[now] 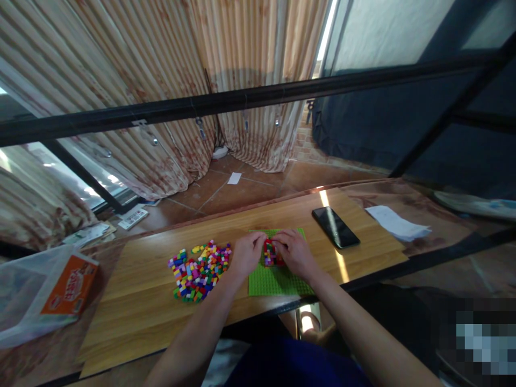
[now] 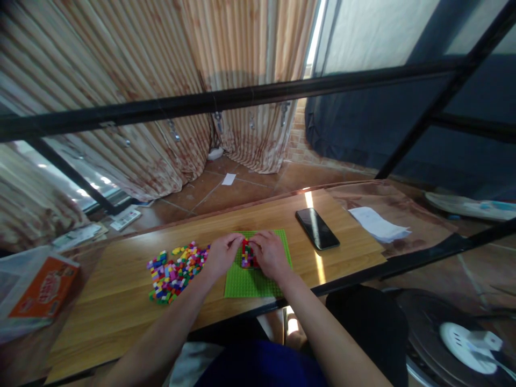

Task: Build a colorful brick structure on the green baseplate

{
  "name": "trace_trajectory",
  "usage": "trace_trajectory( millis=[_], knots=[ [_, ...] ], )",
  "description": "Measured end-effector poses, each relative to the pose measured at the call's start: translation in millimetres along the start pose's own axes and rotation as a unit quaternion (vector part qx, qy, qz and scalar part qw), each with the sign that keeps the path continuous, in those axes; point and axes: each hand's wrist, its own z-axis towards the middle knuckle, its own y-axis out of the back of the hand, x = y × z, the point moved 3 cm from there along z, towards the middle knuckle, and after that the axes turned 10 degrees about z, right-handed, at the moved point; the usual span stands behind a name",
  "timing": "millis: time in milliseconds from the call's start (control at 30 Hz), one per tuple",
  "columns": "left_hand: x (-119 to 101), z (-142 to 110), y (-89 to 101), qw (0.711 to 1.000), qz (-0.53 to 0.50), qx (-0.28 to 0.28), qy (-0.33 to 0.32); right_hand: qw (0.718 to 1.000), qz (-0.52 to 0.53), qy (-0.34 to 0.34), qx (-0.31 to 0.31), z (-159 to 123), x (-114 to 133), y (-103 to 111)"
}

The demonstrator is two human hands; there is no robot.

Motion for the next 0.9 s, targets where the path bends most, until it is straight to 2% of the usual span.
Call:
trace_trajectory(
  millis=[167,300,400,567,767,900],
  knots=[
    [8.7,15.2,-8.0,0.998,-0.04,-0.04,0.023,0.999,0.0,-0.031,0.018,15.7,-13.3,-1.5],
    [17.5,16.7,-15.8,0.995,-0.083,-0.052,0.03,0.998,-0.002,-0.052,0.037,22.6,-21.3,-2.5],
    [29.0,15.7,-20.6,0.99,-0.111,-0.057,0.063,0.996,-0.01,-0.062,0.064,24.6,-23.9,-2.8],
    [39.8,15.0,-25.8,0.989,-0.124,-0.026,0.077,0.993,-0.007,-0.073,0.091,24.7,-22.1,-1.9],
    [34.4,15.8,-25.4,0.991,-0.121,0.003,0.061,0.992,-0.028,-0.076,0.099,25.3,-19.6,1.2],
    [32.9,17.1,-24.8,0.989,-0.13,0.005,0.076,0.992,-0.022,-0.071,0.103,26.5,-20.1,2.9]
  ],
)
